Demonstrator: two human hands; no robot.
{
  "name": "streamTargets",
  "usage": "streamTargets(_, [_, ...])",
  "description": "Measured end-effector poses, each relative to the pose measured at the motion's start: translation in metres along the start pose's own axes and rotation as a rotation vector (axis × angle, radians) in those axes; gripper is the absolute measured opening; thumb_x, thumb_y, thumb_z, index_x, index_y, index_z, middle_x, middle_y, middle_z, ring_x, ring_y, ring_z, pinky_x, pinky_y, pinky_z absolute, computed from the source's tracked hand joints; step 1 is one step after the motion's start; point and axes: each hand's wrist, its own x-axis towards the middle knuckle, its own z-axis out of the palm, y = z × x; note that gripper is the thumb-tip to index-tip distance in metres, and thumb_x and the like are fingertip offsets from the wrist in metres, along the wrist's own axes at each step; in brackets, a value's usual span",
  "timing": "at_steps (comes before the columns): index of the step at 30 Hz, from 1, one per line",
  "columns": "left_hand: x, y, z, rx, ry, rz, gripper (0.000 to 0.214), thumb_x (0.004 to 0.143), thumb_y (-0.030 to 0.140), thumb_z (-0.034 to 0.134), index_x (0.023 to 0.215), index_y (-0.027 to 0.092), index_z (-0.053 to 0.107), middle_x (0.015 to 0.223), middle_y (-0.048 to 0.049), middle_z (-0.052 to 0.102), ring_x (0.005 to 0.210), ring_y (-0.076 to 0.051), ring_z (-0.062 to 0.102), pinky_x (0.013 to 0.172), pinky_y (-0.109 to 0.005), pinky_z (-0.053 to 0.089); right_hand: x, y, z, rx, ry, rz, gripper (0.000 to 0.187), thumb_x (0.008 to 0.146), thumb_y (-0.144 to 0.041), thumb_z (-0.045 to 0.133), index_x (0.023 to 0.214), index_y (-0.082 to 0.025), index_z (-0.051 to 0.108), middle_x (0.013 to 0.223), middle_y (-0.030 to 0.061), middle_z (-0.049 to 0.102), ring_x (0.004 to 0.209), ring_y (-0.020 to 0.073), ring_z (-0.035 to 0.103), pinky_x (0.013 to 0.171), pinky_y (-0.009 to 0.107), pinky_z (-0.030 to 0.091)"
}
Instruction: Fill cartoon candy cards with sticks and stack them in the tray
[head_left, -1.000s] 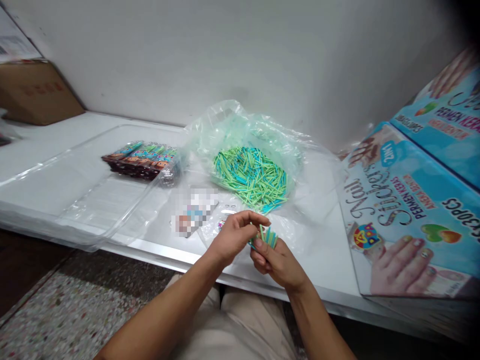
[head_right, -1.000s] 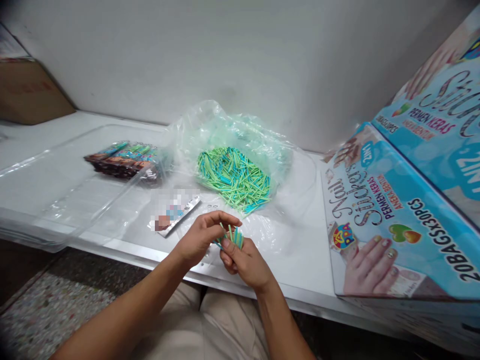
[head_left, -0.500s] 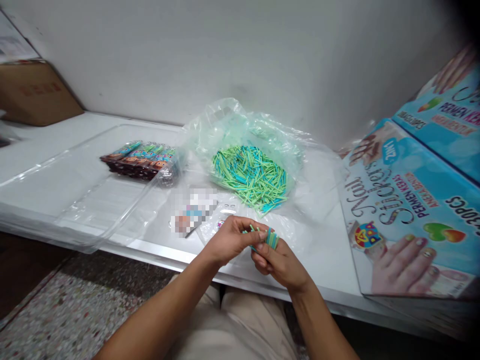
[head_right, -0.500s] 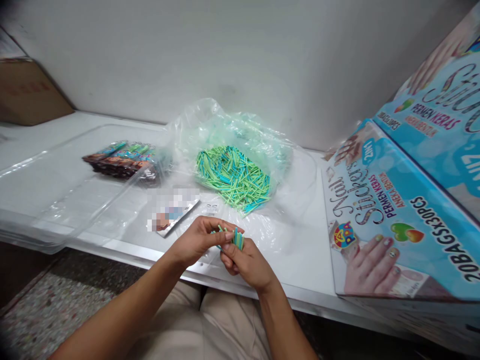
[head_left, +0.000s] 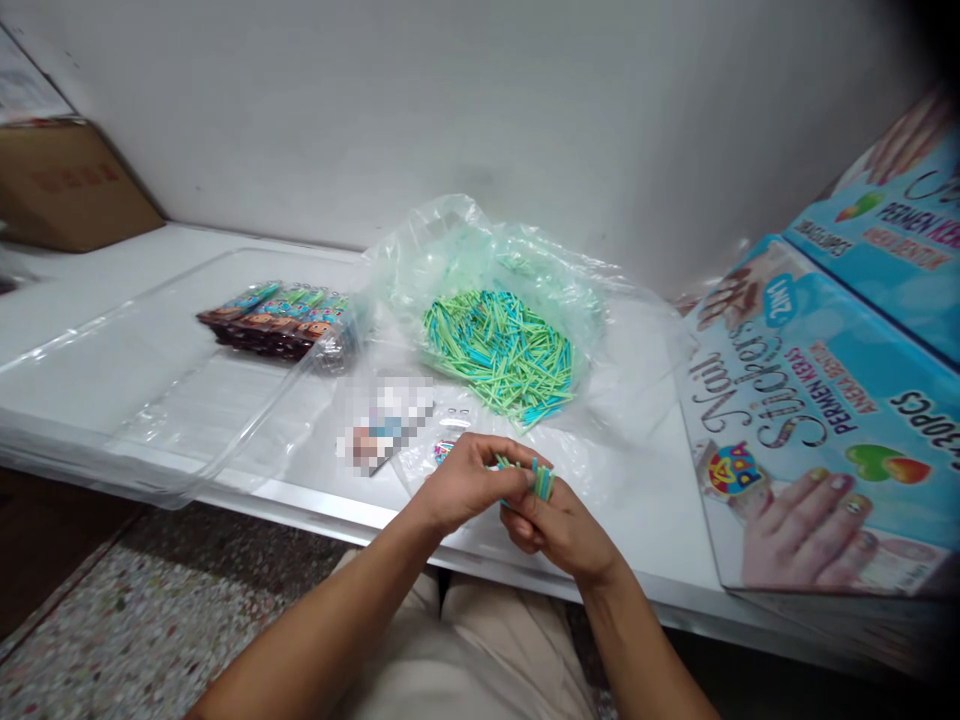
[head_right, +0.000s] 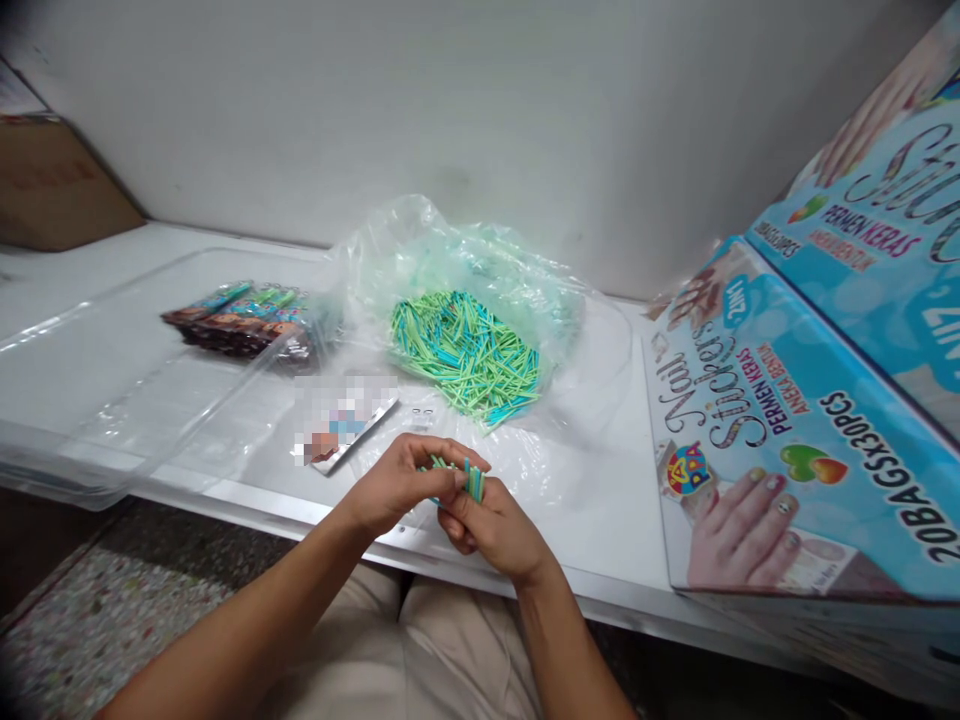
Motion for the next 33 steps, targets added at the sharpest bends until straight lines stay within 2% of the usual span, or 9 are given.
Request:
streamTargets(5, [0.000, -0.003, -0.001, 0.005, 0.007, 0.024, 0.011, 0.064, 0.020, 0.067, 0.069, 0.012, 0.071, 0.080, -0.0089, 0.069, 0.079, -0.019, 0.060, 0.073, -0.028, 0.045, 0.000, -0.002, 0.001, -0.012, -0.018, 0.003, 0.042, 0.089, -0.049, 0.053, 0.061, -0.018, 0.043, 0.050, -0.0073, 0.036, 0.040, 0.0045, 0.026, 0.038, 0.020, 0.020])
streamTargets(11, [0.002, -0.006, -0.001, 0.047, 0.040, -0.002, 0.003, 0.062, 0.014, 0.056, 0.063, 0.015, 0.059, 0.084, -0.0065, 0.068, 0.070, -0.017, 0.058, 0.062, -0.027, 0.044, -0.001, -0.005, 0.002, -0.167, -0.038, 0.015, 0.047, 0.089, -0.053, 0.050, 0.059, -0.018, 0.044, 0.049, -0.0071, 0.034, 0.042, 0.0056, 0.029, 0.041, 0.022, 0.021])
streamTargets(13, [0.003, -0.006, -0.002, 0.224, 0.054, 0.110, 0.010, 0.063, 0.011, 0.054, 0.065, 0.016, 0.062, 0.091, -0.0072, 0.068, 0.085, -0.020, 0.060, 0.076, -0.031, 0.046, -0.001, -0.007, 0.001, -0.266, -0.038, 0.014, 0.048, 0.090, -0.054, 0.045, 0.058, -0.019, 0.041, 0.050, -0.0069, 0.033, 0.043, 0.0061, 0.028, 0.041, 0.022, 0.021])
streamTargets(16, [-0.001, -0.003, -0.005, 0.568, 0.074, 0.391, 0.018, 0.066, 0.006, 0.055, 0.070, 0.019, 0.067, 0.113, -0.0072, 0.063, 0.113, -0.024, 0.051, 0.100, -0.038, 0.036, 0.000, -0.010, 0.000, -0.460, 0.053, -0.014, 0.041, 0.093, -0.042, 0.041, 0.059, -0.020, 0.039, 0.052, -0.0060, 0.034, 0.047, 0.0077, 0.029, 0.045, 0.023, 0.024])
streamTargets(19, [-0.008, -0.001, -0.005, 0.858, 0.147, 0.614, 0.020, 0.069, 0.007, 0.057, 0.075, 0.020, 0.070, 0.126, -0.0070, 0.054, 0.124, -0.027, 0.039, 0.104, -0.043, 0.031, 0.003, -0.015, -0.002, -0.687, 0.225, -0.112, 0.015, 0.087, -0.020, 0.042, 0.074, -0.019, 0.050, 0.065, -0.0020, 0.050, 0.060, 0.0124, 0.046, 0.057, 0.024, 0.035])
streamTargets(21, [-0.013, -0.002, -0.004, 0.969, 0.203, 0.684, 0.019, 0.072, 0.010, 0.057, 0.079, 0.021, 0.071, 0.117, -0.0087, 0.057, 0.115, -0.027, 0.044, 0.098, -0.044, 0.034, 0.004, -0.018, -0.003, -0.840, 0.313, -0.140, 0.017, 0.081, -0.013, 0.041, 0.091, -0.019, 0.054, 0.080, 0.0023, 0.061, 0.074, 0.0174, 0.055, 0.067, 0.027, 0.040])
streamTargets(24, [-0.016, -0.006, -0.001, 0.954, 0.166, 0.642, 0.018, 0.076, 0.014, 0.056, 0.086, 0.018, 0.070, 0.088, -0.0072, 0.062, 0.088, -0.021, 0.053, 0.081, -0.037, 0.042, 0.005, -0.023, -0.003, -1.009, 0.400, -0.097, 0.028, 0.077, -0.010, 0.040, 0.100, -0.019, 0.053, 0.086, 0.0061, 0.065, 0.081, 0.0221, 0.060, 0.070, 0.029, 0.041])
streamTargets(27, [-0.014, -0.012, 0.000, 0.757, 0.076, 0.507, 0.016, 0.079, 0.014, 0.054, 0.088, 0.015, 0.067, 0.074, -0.0029, 0.061, 0.067, -0.013, 0.053, 0.064, -0.026, 0.042, 0.005, -0.025, -0.002, -1.068, 0.414, -0.081, 0.024, 0.077, -0.010, 0.040, 0.095, -0.020, 0.052, 0.084, 0.0063, 0.066, 0.078, 0.0224, 0.062, 0.068, 0.029, 0.041])
streamTargets(33, [-0.008, -0.018, 0.002, 0.452, 0.071, 0.322, 0.013, 0.080, 0.015, 0.057, 0.082, 0.014, 0.069, 0.061, 0.0005, 0.061, 0.056, -0.009, 0.054, 0.055, -0.020, 0.041, 0.005, -0.025, -0.007, -1.062, 0.378, -0.085, 0.014, 0.081, -0.014, 0.038, 0.085, -0.022, 0.049, 0.074, 0.0029, 0.063, 0.069, 0.0200, 0.059, 0.062, 0.026, 0.039])
